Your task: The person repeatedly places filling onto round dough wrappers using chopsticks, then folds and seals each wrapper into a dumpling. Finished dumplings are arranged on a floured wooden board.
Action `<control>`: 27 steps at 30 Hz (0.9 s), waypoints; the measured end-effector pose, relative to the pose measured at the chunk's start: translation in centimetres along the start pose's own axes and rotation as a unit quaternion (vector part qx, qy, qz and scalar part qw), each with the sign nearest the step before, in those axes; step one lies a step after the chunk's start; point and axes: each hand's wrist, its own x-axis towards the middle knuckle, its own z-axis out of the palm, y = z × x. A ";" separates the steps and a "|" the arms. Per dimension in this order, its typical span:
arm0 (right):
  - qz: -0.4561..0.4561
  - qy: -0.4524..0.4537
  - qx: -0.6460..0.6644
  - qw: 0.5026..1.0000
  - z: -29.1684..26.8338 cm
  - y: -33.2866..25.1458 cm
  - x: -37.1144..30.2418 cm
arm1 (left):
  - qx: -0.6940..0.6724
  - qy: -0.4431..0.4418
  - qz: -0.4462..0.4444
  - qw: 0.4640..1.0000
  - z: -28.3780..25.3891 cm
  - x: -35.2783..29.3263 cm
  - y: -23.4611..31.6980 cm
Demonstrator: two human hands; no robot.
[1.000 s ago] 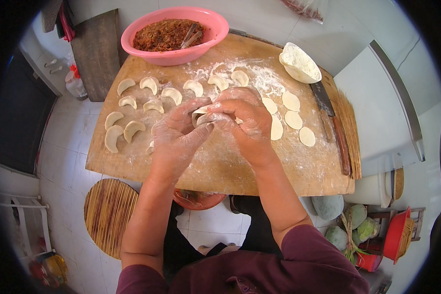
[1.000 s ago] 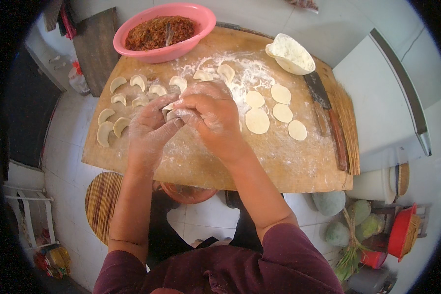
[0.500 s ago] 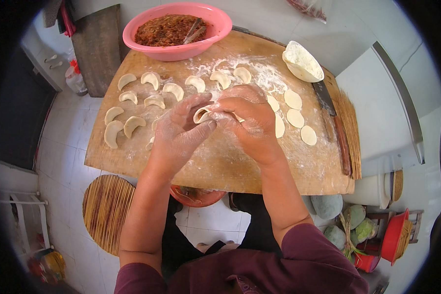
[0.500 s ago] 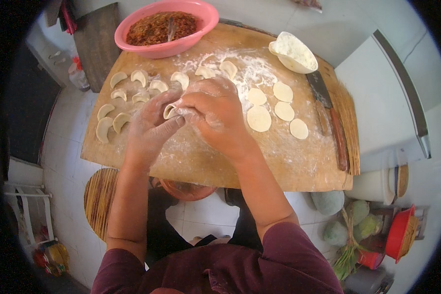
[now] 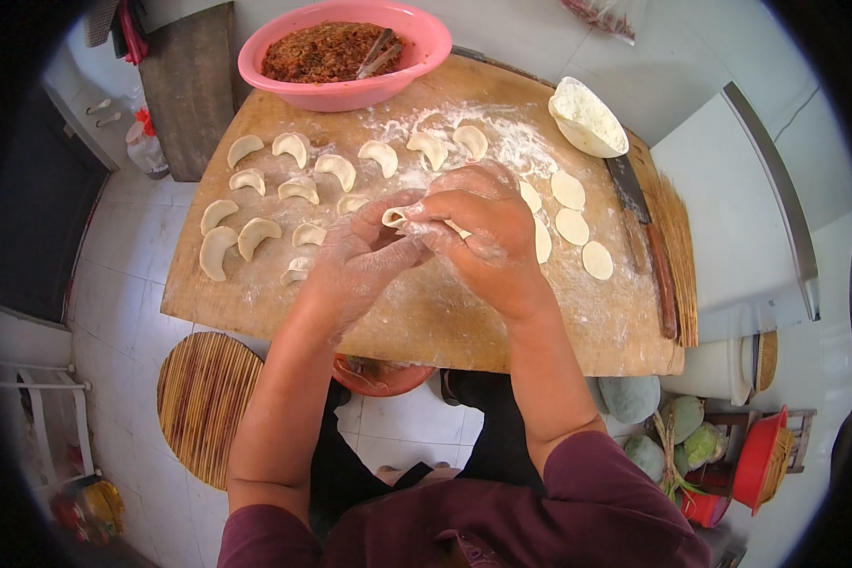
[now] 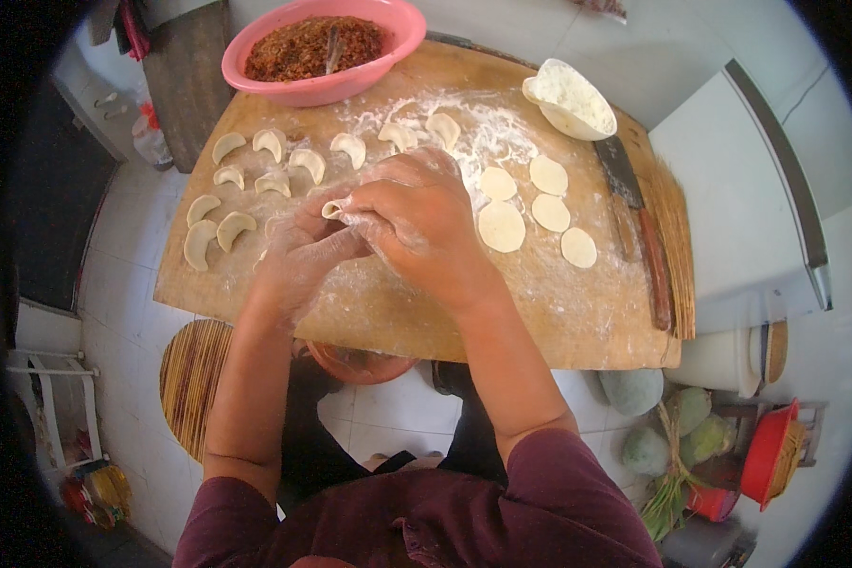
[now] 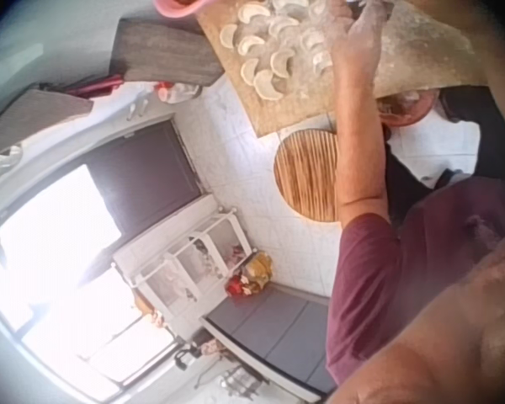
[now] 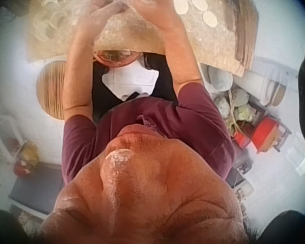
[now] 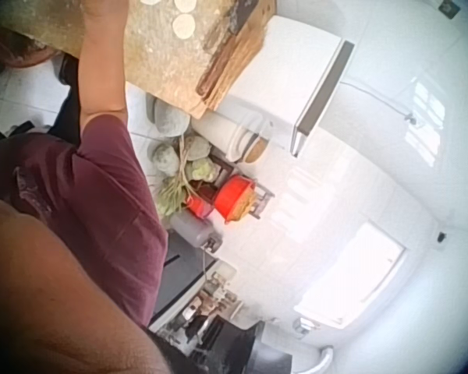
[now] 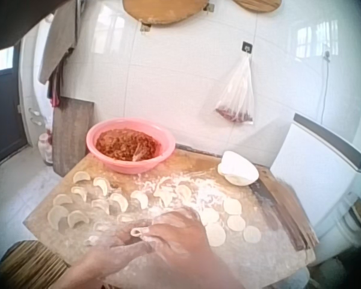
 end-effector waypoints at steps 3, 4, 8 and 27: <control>0.005 0.001 0.010 1.000 -0.1 -0.1 0.1 | -0.005 -0.020 -0.002 1.000 -0.7 0.3 -0.6; 0.011 -0.003 0.005 1.000 -0.2 -0.5 0.3 | 0.011 -0.027 -0.001 1.000 -0.9 0.3 -0.4; 0.012 -0.059 0.003 0.998 -0.5 -0.2 0.1 | 0.062 -0.031 -0.007 0.998 -0.9 0.2 -0.3; 0.107 -0.073 0.133 0.983 0.1 -0.6 0.0 | 0.019 -0.079 -0.085 0.993 -1.2 -0.4 -0.2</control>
